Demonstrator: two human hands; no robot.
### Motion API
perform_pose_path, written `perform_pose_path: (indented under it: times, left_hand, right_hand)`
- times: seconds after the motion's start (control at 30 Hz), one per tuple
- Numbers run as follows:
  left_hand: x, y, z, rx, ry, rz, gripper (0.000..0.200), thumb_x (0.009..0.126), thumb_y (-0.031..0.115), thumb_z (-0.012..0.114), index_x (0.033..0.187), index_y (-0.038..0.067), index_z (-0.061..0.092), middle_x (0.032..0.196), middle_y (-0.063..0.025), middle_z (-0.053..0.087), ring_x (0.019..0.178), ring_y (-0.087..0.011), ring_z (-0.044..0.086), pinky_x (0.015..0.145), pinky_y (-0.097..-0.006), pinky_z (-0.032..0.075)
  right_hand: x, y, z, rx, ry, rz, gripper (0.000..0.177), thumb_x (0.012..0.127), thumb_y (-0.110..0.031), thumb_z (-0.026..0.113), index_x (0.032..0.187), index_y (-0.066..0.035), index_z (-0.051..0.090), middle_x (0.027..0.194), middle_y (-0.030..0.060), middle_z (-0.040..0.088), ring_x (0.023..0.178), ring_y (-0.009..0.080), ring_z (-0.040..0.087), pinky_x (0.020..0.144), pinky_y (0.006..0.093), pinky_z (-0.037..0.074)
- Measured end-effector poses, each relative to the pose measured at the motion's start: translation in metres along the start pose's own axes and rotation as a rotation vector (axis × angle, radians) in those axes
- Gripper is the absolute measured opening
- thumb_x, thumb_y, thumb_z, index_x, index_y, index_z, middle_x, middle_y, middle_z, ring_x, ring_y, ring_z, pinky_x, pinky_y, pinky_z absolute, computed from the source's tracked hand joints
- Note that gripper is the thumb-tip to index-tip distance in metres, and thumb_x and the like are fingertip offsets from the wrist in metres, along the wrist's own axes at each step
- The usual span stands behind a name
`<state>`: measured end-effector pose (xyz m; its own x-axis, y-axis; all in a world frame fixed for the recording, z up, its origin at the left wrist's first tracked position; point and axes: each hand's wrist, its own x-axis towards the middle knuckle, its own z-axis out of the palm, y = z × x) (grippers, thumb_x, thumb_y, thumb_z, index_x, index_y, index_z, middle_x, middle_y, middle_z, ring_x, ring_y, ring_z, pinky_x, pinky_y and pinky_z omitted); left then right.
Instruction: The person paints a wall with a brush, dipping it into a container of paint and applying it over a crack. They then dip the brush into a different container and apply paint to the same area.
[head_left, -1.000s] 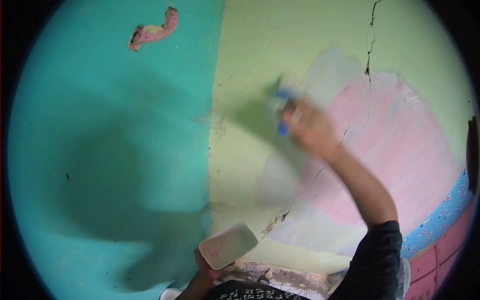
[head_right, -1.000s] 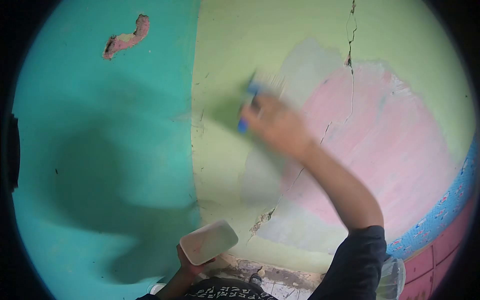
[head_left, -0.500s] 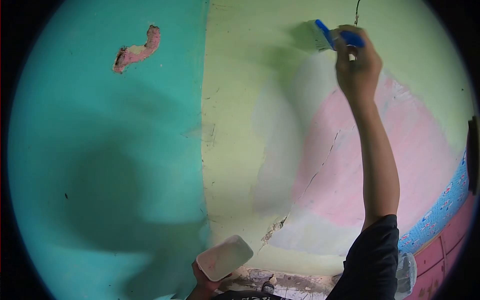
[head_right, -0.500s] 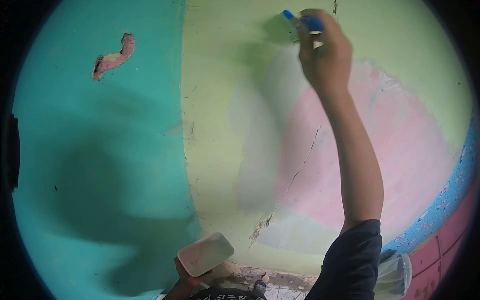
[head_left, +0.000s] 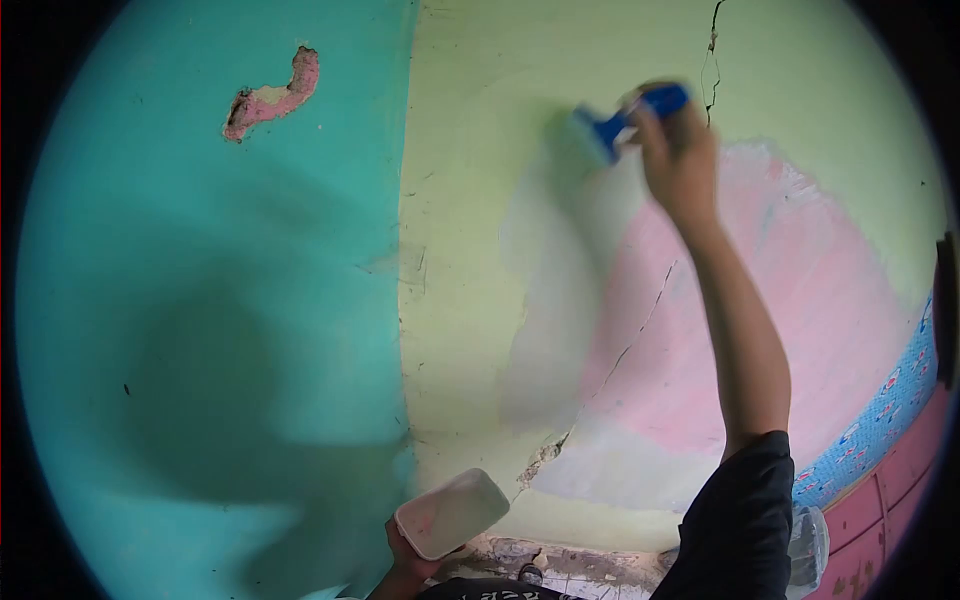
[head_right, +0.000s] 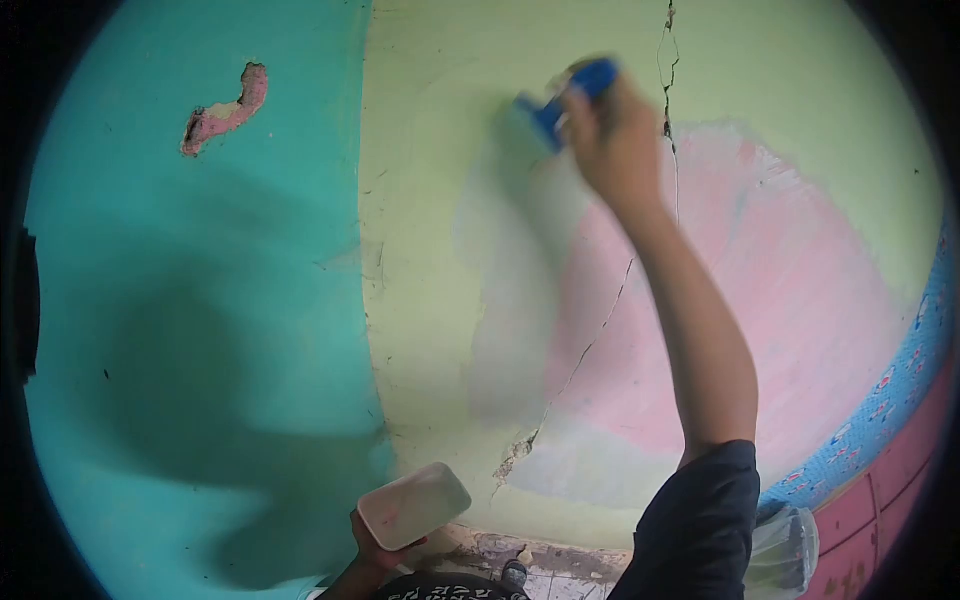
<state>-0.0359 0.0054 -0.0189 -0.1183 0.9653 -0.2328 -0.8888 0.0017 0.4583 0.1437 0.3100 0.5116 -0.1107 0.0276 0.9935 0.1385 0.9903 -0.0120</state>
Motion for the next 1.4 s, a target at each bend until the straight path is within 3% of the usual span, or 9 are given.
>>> perform_pose_path:
  times: [0.13,0.27,0.4,0.5,0.73,0.93,1.13,1.27,1.4]
  left_hand:
    - [0.005,0.0,-0.006,-0.063,-0.03,-0.003,0.085,0.083,0.075,0.048,0.148,0.021,0.052,0.148,-0.0112,0.053,0.132,-0.0457,0.053,0.091,-0.0721,0.052]
    - [0.006,0.002,-0.011,-0.109,-0.021,0.004,0.085,0.083,0.076,0.047,0.149,0.021,0.051,0.148,-0.0111,0.054,0.131,-0.0457,0.054,0.089,-0.0718,0.053]
    - [0.008,0.001,-0.013,-0.125,-0.061,0.013,0.085,0.083,0.076,0.048,0.149,0.022,0.052,0.147,-0.0112,0.054,0.131,-0.0463,0.054,0.09,-0.0723,0.053]
    - [0.005,0.001,-0.014,-0.13,-0.038,0.035,0.084,0.083,0.076,0.048,0.148,0.023,0.052,0.147,-0.0113,0.054,0.131,-0.0468,0.054,0.091,-0.0727,0.052]
    - [-0.001,0.0,-0.006,-0.133,-0.009,0.008,0.083,0.086,0.074,0.044,0.148,0.02,0.052,0.145,-0.0125,0.055,0.127,-0.0462,0.057,0.089,-0.0723,0.053]
    - [-0.004,-0.002,-0.008,-0.199,-0.049,0.037,0.085,0.087,0.075,0.042,0.148,0.016,0.052,0.143,-0.0142,0.057,0.121,-0.0472,0.061,0.083,-0.0692,0.057]
    - [-0.017,0.0,-0.006,-0.15,-0.05,0.144,0.086,0.089,0.075,0.042,0.149,0.014,0.051,0.142,-0.0148,0.058,0.12,-0.0452,0.063,0.08,-0.0655,0.06]
    - [-0.022,-0.001,-0.015,-0.202,-0.026,0.147,0.087,0.089,0.076,0.041,0.149,0.014,0.05,0.142,-0.0143,0.058,0.119,-0.0444,0.063,0.079,-0.0637,0.06]
    - [-0.026,-0.001,-0.013,-0.216,-0.01,0.129,0.085,0.089,0.075,0.042,0.148,0.015,0.051,0.142,-0.0144,0.058,0.119,-0.0441,0.063,0.079,-0.0634,0.06]
  right_hand:
    - [0.032,-0.03,-0.013,-0.206,0.299,-0.339,0.012,0.094,-0.002,0.07,0.105,-0.006,0.068,0.09,0.0089,0.073,0.073,0.0174,0.071,0.059,0.028,0.055]
    - [-0.061,-0.012,0.016,-0.695,-0.251,-0.588,0.037,0.082,-0.004,0.065,0.116,-0.016,0.064,0.103,0.0147,0.066,0.086,0.0324,0.069,0.064,0.0391,0.057]
    - [-0.171,-0.051,0.038,-0.346,-0.734,-0.674,0.025,0.083,-0.013,0.065,0.107,-0.011,0.059,0.092,0.0143,0.061,0.083,0.0285,0.069,0.06,0.039,0.057]
    - [-0.178,-0.043,0.035,-0.157,-0.765,-0.366,0.026,0.084,-0.01,0.068,0.108,-0.009,0.059,0.096,0.0151,0.065,0.083,0.0311,0.07,0.063,0.0415,0.058]
    - [-0.03,-0.025,-0.004,-0.078,0.235,-0.084,0.023,0.088,-0.001,0.072,0.109,-0.009,0.068,0.091,0.0096,0.074,0.069,0.0181,0.07,0.059,0.0324,0.055]
    - [-0.162,-0.03,0.038,-0.419,-0.492,-0.667,0.028,0.083,-0.013,0.064,0.112,-0.013,0.061,0.091,0.0151,0.064,0.084,0.0298,0.069,0.057,0.0382,0.057]
    - [-0.264,-0.045,0.062,-0.107,-0.867,-0.343,0.028,0.084,-0.011,0.064,0.111,-0.01,0.059,0.093,0.0159,0.066,0.084,0.03,0.071,0.062,0.0398,0.058]
    - [-0.167,-0.02,0.04,-0.027,-0.318,0.088,0.028,0.089,-0.001,0.071,0.116,-0.006,0.065,0.102,0.0146,0.072,0.08,0.0281,0.072,0.066,0.0383,0.058]
    - [-0.115,-0.023,0.026,-0.192,0.039,-0.183,0.038,0.08,0.005,0.073,0.114,-0.012,0.069,0.104,0.0119,0.072,0.078,0.025,0.07,0.062,0.0333,0.057]
